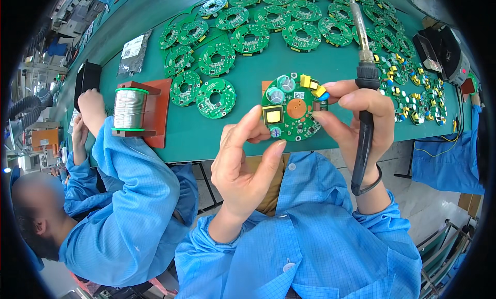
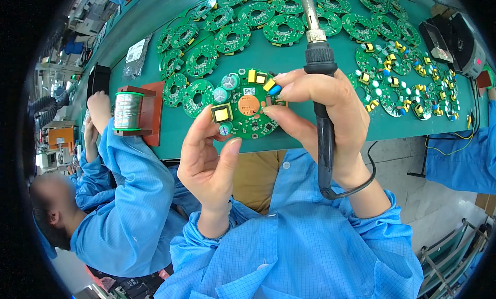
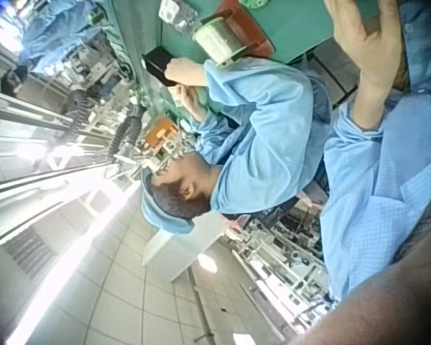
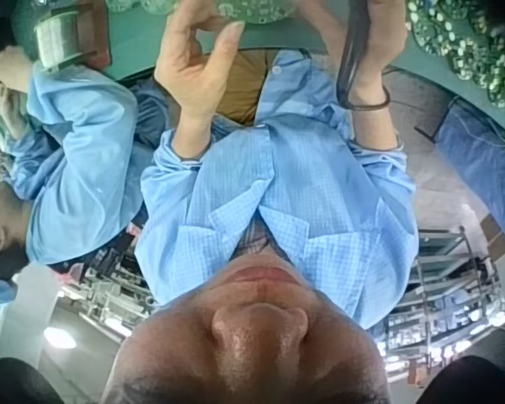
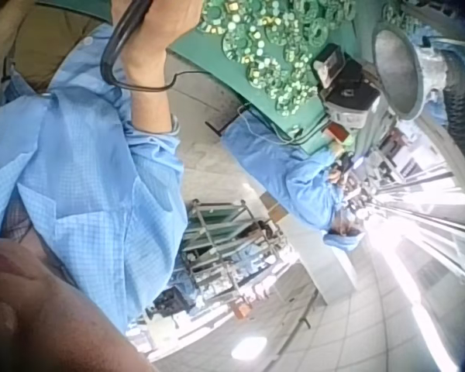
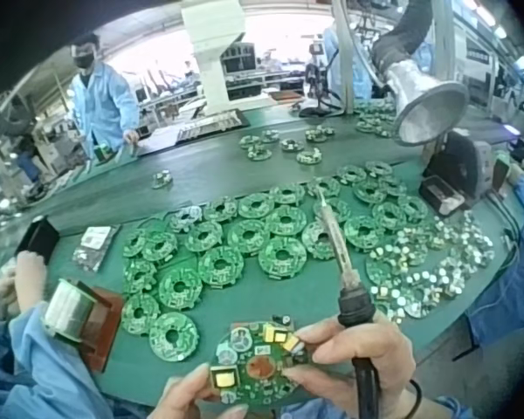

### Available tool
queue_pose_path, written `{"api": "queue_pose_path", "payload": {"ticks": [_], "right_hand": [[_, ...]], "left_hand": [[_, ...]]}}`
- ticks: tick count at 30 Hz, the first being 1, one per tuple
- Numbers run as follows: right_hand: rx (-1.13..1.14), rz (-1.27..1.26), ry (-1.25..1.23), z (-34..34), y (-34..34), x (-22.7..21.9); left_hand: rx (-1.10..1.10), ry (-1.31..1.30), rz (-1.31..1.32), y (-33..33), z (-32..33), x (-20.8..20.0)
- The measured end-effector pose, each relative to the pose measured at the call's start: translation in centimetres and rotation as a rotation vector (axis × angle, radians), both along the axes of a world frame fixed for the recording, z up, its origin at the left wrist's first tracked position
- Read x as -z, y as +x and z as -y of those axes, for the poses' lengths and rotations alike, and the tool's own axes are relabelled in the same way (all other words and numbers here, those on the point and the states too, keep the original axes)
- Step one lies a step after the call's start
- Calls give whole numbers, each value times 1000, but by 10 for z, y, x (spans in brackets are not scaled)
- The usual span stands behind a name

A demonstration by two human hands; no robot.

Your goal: The person positions circuit boards onto a fixture block by hand and solders electronic components onto them using a soldering iron and solder wire.

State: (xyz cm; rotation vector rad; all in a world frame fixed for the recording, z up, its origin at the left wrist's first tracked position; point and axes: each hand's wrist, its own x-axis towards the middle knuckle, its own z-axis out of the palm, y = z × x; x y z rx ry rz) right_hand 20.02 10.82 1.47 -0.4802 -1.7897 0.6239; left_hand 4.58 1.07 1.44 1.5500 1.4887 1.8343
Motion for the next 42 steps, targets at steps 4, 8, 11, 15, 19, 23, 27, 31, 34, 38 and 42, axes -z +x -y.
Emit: {"api": "queue_pose_path", "payload": {"ticks": [4,8,11,15,19,23,27,31,34,38,42], "right_hand": [[12,8,34,1,-1,-1],[13,11,34,2,-1,0],[13,16,33,2,-1,2],[8,26,22,1,0,2],[-3,31,-50,1,-1,1],[7,50,-68,1,0,5],[31,72,-185,3,2,9],[127,130,-118,2,-3,3],[187,164,-57,-1,-7,0],[168,183,-149,0,-5,4],[165,194,-184,2,-2,10]], "left_hand": [[-1,14,1,-1,0,1],[0,25,-6,-1,0,2],[-3,10,3,-2,1,3],[5,1,29,-1,2,1],[34,-11,98,1,3,-4],[31,-40,133,0,4,0],[63,-90,141,-3,8,6],[-10,-172,-151,-12,0,5],[-95,-174,-278,-11,-9,7],[-111,-195,-261,-6,-10,16],[-132,-230,-284,-6,-9,24]]}}
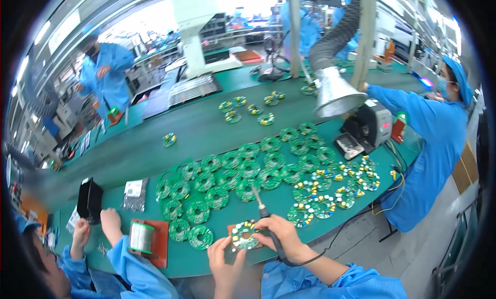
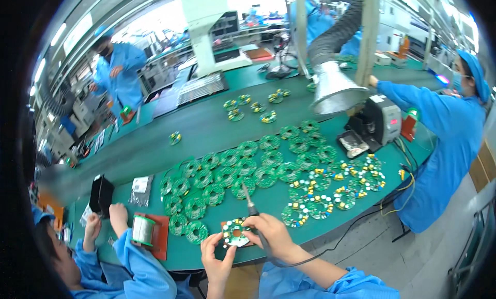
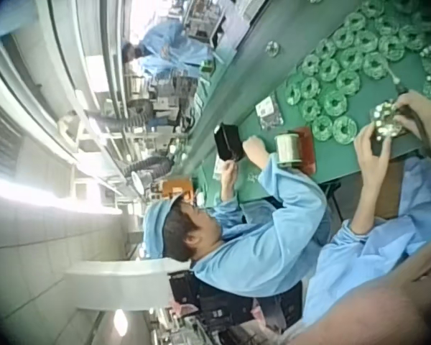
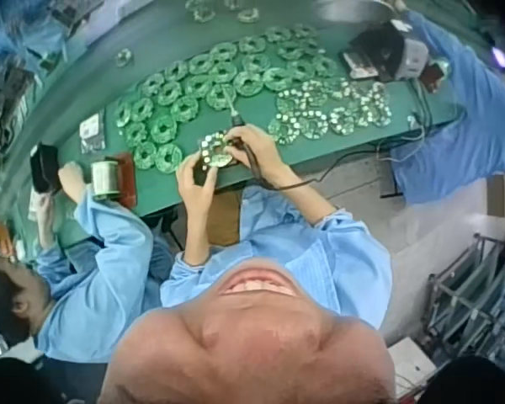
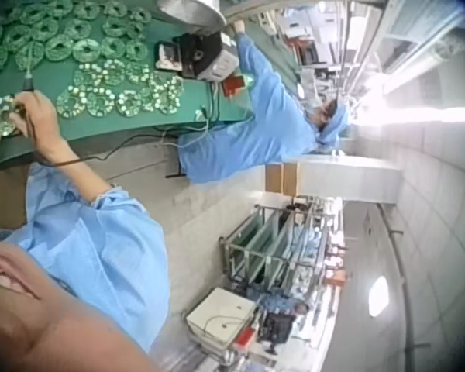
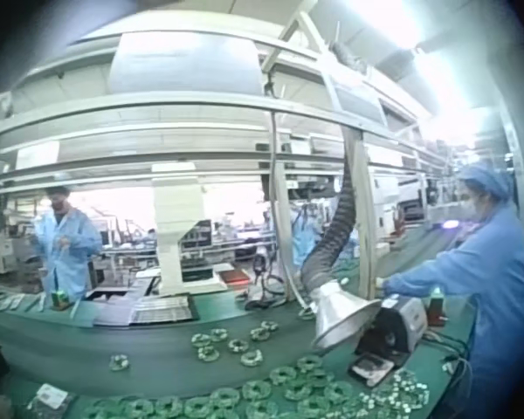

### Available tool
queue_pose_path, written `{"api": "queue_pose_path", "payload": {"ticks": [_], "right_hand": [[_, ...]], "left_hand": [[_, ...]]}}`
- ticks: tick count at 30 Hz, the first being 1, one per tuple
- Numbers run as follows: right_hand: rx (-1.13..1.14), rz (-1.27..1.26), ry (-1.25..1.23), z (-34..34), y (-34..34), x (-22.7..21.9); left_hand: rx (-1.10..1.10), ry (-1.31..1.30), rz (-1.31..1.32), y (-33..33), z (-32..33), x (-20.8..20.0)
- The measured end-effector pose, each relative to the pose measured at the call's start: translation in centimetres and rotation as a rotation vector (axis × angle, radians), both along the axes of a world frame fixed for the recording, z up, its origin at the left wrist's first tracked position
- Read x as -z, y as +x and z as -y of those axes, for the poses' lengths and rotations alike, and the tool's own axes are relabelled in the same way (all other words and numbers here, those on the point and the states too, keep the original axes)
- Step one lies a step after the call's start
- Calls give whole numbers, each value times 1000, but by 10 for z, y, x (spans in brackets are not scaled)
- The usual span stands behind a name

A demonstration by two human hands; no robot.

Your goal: The person positions circuit boards onto a fixture block by hand and solders electronic components onto them using a soldering iron and solder wire.

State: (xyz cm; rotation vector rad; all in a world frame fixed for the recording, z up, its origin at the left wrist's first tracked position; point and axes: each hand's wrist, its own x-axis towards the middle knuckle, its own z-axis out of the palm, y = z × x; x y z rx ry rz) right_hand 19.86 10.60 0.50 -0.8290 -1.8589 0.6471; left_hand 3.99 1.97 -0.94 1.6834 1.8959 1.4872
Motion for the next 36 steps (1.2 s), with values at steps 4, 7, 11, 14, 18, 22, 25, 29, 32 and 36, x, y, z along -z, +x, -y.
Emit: {"api": "queue_pose_path", "payload": {"ticks": [4,7,11,14,18,22,25,29,32,36], "right_hand": [[-4,30,25,1,-1,-4],[-9,28,43,-1,-1,-9],[-34,28,140,-8,-3,0],[-38,36,18,-8,-5,12],[-7,-1,-61,-12,-10,16],[5,-8,-129,-12,-9,11],[-18,-5,-119,-15,-8,9],[-23,2,-75,-18,-9,8],[-16,42,-18,-16,-10,9],[32,84,23,-11,-13,10]], "left_hand": [[5,0,177,4,1,-6],[72,34,35,1,-6,-11],[163,101,-26,-8,-11,1],[166,113,-25,-16,-8,15],[181,145,49,-18,-3,20],[169,158,40,-18,-4,20],[143,216,45,-17,-5,23],[123,257,50,-14,-9,33],[84,275,55,-11,-10,37],[25,361,25,-7,-12,39]]}}
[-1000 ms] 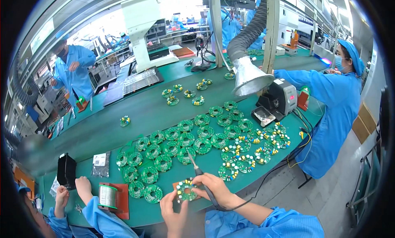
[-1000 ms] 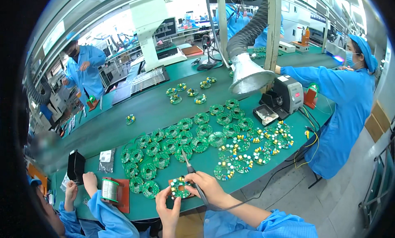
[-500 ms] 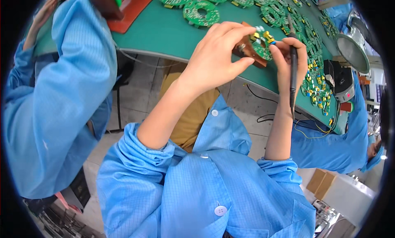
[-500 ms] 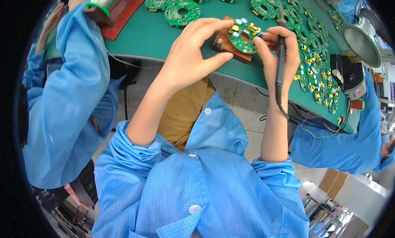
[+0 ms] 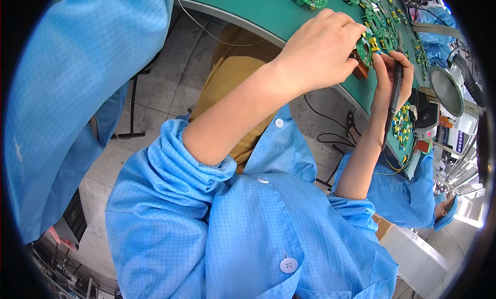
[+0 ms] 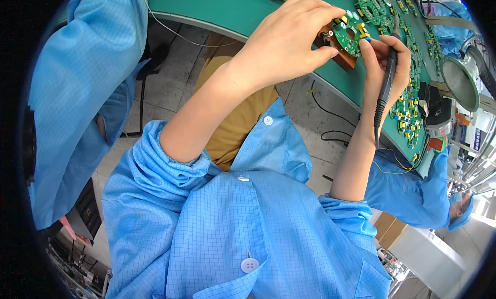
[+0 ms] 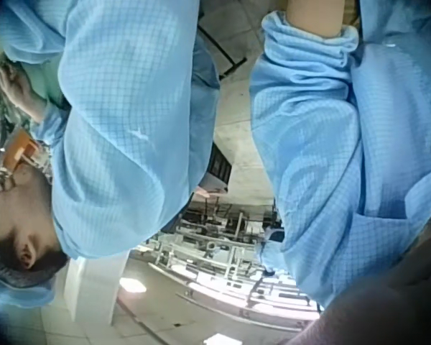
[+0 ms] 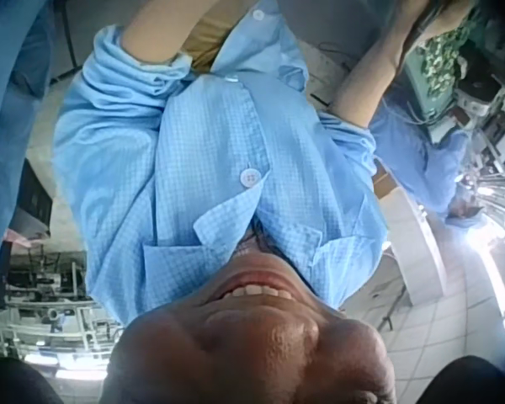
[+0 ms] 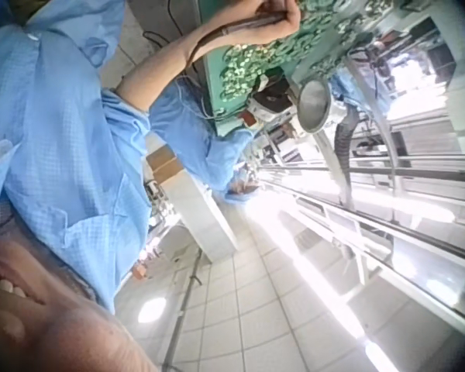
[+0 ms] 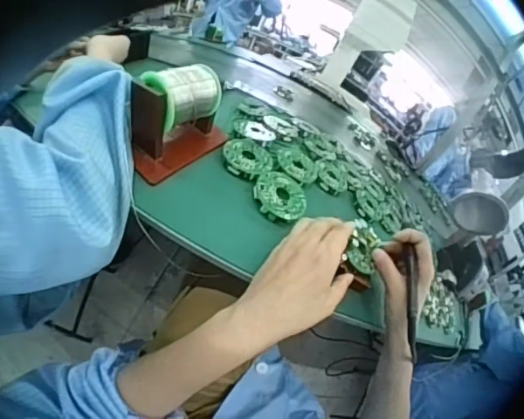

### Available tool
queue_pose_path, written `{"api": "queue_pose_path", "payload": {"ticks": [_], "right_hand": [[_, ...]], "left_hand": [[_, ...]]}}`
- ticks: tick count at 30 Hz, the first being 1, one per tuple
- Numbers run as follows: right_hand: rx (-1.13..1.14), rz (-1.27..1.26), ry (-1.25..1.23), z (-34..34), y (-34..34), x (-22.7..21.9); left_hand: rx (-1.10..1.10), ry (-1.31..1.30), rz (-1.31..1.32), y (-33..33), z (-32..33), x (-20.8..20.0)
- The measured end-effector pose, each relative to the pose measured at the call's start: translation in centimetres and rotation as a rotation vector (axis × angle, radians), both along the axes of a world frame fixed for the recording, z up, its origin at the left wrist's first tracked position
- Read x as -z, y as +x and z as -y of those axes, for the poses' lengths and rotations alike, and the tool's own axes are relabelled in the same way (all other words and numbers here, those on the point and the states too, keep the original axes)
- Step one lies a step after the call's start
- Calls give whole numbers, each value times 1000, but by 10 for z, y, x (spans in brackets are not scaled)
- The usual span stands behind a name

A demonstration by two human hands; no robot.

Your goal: The person positions circuit boards onto a fixture block by hand and solders electronic components onto them using a soldering iron and solder wire.

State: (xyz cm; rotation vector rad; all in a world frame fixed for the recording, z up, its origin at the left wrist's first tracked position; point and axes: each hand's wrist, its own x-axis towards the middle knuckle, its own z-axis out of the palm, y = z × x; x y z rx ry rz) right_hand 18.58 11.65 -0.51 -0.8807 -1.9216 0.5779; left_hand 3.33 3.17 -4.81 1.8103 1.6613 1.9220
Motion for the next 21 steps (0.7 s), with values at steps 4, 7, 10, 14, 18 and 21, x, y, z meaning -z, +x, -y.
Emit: {"api": "queue_pose_path", "payload": {"ticks": [4,7,10,14,18,21], "right_hand": [[0,33,4,4,0,0],[14,68,41,6,0,-1],[62,119,131,10,-1,1],[75,166,163,14,0,-1],[92,169,151,18,1,-5],[88,136,118,20,1,-4]], "left_hand": [[-18,-18,14,1,0,0],[10,-90,-27,-2,2,-1],[32,-97,-20,-2,4,-3],[55,-101,8,-2,7,-9],[67,-117,-42,-3,8,-16],[78,-162,-54,-3,8,-19]]}}
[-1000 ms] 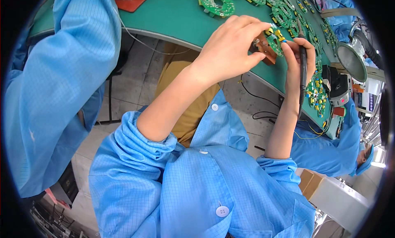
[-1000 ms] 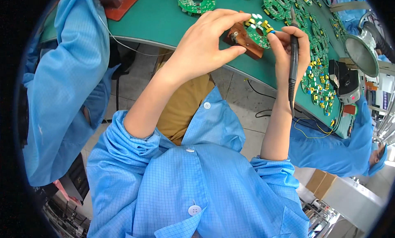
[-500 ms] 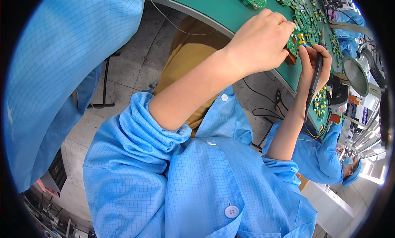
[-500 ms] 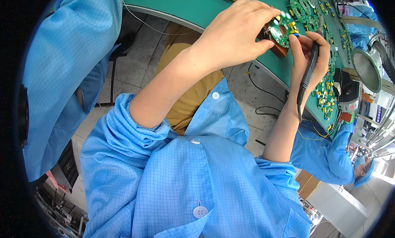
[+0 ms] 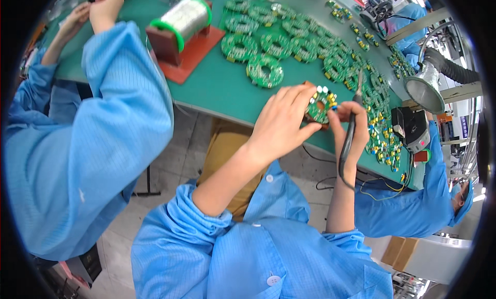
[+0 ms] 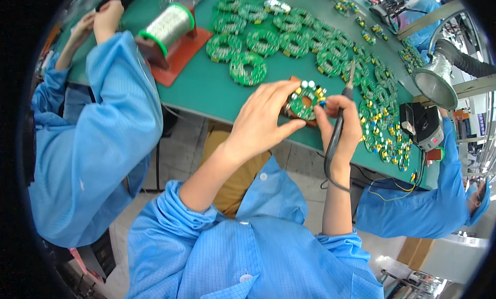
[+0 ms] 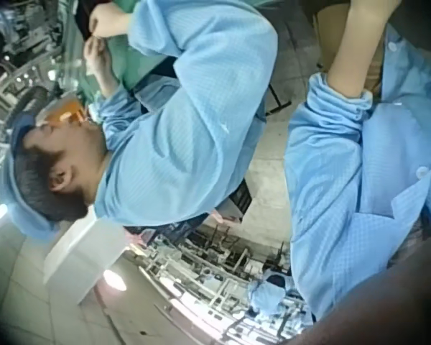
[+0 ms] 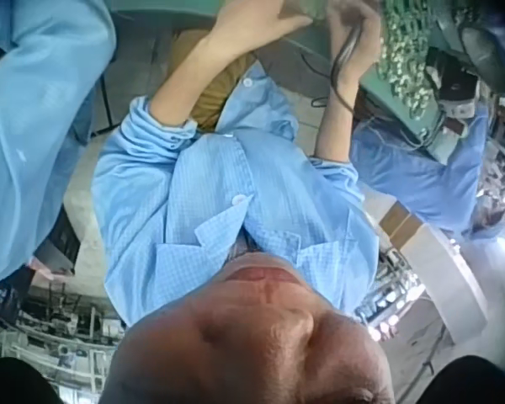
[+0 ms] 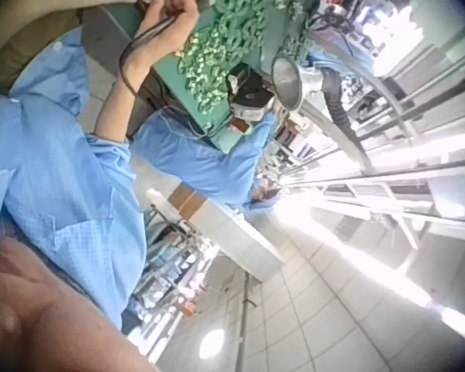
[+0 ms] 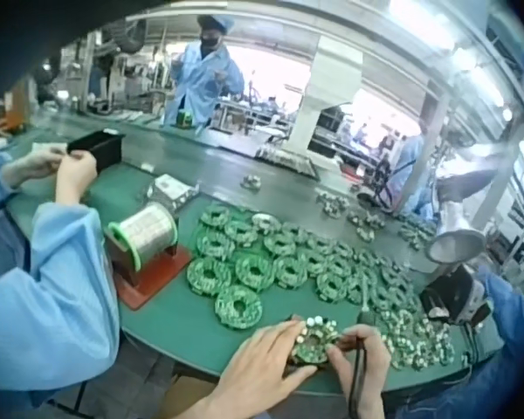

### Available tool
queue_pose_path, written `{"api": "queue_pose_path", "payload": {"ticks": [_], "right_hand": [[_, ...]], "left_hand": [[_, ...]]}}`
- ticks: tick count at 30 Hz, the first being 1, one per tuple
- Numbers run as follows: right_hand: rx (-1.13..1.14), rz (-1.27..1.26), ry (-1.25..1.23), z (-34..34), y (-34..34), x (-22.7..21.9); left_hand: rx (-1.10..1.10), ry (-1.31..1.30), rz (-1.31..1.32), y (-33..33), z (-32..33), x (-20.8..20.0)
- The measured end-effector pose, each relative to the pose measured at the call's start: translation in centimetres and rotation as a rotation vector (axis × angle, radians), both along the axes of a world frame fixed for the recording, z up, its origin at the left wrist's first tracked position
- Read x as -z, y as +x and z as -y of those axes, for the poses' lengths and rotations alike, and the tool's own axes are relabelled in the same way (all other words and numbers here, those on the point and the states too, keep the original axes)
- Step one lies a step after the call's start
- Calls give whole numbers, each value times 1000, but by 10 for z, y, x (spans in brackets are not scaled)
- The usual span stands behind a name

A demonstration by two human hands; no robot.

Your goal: The person positions circuit boards onto a fixture block by hand and solders electronic components onto them using a soldering iron and solder wire.

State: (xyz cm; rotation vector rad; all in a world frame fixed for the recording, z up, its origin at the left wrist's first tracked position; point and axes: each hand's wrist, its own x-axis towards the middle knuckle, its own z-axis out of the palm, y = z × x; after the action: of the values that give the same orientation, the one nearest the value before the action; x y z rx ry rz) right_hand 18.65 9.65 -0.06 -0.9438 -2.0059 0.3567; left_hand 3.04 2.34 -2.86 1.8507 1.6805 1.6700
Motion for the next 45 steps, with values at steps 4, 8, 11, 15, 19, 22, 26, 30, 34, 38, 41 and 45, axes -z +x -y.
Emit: {"api": "queue_pose_path", "payload": {"ticks": [4,8,11,15,19,22,26,30,34,38,41,45], "right_hand": [[-35,-30,-12,-2,0,-1],[-101,-15,-59,-8,1,-5],[-121,1,-70,-11,2,-9],[-124,59,13,-12,3,-9],[-149,56,-7,-12,6,-7],[-163,21,8,-10,10,-10],[-276,-52,-28,-16,2,-17],[-336,-70,-115,-20,-3,-17],[-320,-51,-87,-19,-1,-14],[-299,-49,-61,-17,-1,-15],[-279,-34,-57,-14,0,-16],[-307,-63,-84,-19,5,-16]], "left_hand": [[-31,-6,-2,3,-2,-3],[-67,-31,-10,8,-3,-6],[-87,-39,-16,10,-4,-10],[-99,-73,-10,11,-4,-12],[-67,-92,-1,11,-5,-10],[-12,-28,50,7,-2,-12],[-10,-61,15,2,10,-22],[128,-101,-90,-5,14,-28],[156,-32,-225,-8,11,-28],[40,-52,-248,-3,8,-25],[-37,-87,-192,4,3,-24],[-55,-110,-208,5,0,-28]]}}
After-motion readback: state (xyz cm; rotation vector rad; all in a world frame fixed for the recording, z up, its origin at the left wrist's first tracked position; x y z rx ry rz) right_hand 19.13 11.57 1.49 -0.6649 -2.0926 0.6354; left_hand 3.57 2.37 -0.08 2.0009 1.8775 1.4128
